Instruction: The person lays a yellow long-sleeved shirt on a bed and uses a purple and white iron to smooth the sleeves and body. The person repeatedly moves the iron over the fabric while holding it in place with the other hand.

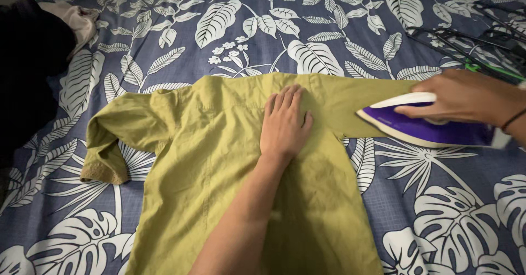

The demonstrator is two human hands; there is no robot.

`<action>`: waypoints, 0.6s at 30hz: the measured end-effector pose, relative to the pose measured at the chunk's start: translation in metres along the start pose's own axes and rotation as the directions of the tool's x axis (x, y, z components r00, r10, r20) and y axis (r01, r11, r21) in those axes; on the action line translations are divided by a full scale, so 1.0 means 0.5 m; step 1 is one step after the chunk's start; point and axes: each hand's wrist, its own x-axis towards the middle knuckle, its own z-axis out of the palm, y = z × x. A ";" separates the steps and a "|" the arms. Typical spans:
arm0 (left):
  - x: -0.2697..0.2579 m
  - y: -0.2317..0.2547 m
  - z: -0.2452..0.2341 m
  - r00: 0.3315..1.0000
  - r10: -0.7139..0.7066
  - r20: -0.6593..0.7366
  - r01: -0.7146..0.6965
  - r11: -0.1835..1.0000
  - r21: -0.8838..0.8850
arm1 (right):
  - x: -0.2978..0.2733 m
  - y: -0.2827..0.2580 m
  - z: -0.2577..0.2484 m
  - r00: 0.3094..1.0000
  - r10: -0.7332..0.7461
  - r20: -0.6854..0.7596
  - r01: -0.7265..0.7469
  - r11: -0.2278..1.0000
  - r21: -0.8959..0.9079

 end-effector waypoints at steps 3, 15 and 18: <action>0.001 0.002 -0.003 1.000 0.001 -0.012 -0.001 1.000 -0.001 | 0.019 0.056 0.029 0.999 0.025 0.023 -0.025 1.000 0.004; -0.001 -0.002 0.004 0.999 -0.035 0.029 0.035 0.999 0.000 | -0.001 -0.046 0.012 0.990 0.101 0.103 -0.116 0.982 0.150; -0.001 -0.001 0.003 0.999 -0.031 0.013 0.031 1.000 0.001 | -0.028 -0.129 -0.016 0.996 0.020 -0.090 -0.011 0.995 0.100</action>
